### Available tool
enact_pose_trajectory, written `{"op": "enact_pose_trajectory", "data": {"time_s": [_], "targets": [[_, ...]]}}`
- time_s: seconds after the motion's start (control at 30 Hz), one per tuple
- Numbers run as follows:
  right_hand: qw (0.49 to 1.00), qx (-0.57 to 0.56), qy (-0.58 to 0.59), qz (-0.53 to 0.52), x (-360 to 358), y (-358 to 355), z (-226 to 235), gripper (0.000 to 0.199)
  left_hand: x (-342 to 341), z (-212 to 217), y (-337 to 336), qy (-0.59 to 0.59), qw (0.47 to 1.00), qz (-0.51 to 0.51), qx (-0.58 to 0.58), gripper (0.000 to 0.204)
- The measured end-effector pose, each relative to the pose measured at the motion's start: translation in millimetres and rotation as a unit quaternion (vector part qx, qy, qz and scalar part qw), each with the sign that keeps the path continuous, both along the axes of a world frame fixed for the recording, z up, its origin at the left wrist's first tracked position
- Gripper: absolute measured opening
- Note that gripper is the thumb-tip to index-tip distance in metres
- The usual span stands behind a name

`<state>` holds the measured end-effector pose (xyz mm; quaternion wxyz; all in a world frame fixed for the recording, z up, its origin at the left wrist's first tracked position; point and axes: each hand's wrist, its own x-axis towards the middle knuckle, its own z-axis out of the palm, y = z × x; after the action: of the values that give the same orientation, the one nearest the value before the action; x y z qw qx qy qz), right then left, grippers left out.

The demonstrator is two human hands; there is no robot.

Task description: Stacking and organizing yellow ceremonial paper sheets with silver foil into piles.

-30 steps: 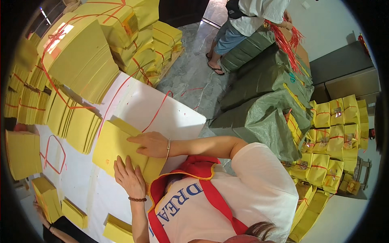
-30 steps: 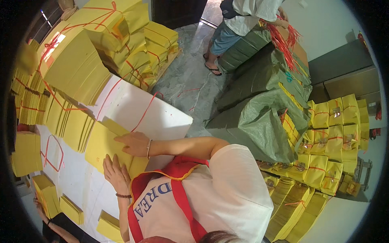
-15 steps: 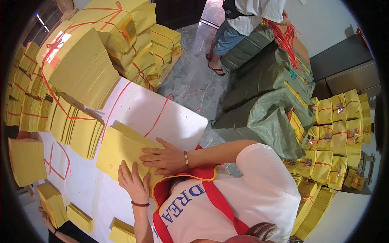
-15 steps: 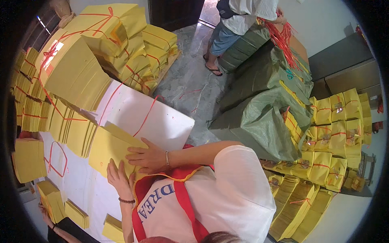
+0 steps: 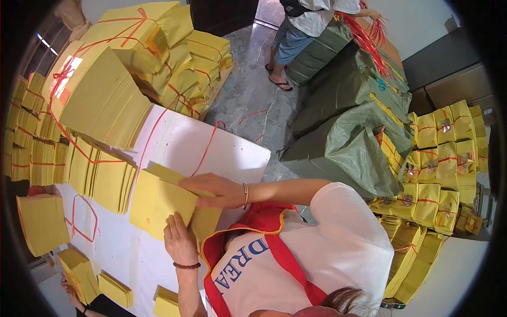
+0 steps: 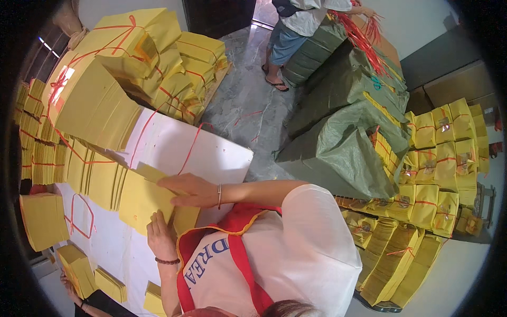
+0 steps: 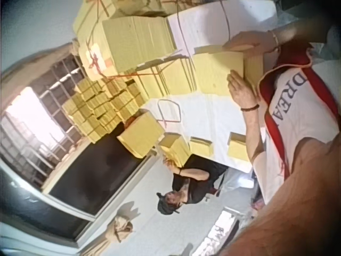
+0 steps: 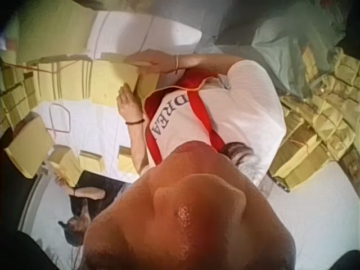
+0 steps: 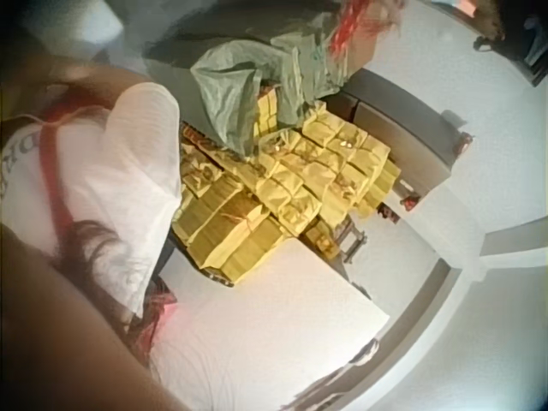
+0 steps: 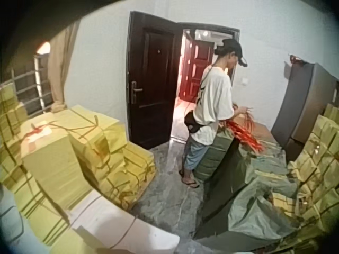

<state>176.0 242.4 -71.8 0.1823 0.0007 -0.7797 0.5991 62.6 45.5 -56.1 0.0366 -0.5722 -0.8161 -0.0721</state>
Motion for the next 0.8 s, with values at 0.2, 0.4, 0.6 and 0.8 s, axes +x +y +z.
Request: {"op": "enact_pose_trajectory", "data": {"time_s": [0.2,0.4,0.6,0.8], "targets": [[0.992,-0.092,-0.059,-0.057,9,2,-28,0.053,-55,53,-43,-0.345,0.898,0.215,0.17,0.024],[0.966,0.183,-0.142,-0.114,30,1,-50,0.046,-145,61,-76,-0.145,0.892,0.229,0.363,0.044],[0.944,0.259,-0.177,-0.105,39,-8,-84,0.044,-177,32,-10,0.106,0.949,0.178,0.237,0.043],[0.948,0.244,-0.173,-0.109,36,-9,-86,0.044,-206,-18,36,0.202,0.961,0.094,0.165,0.042]]}}
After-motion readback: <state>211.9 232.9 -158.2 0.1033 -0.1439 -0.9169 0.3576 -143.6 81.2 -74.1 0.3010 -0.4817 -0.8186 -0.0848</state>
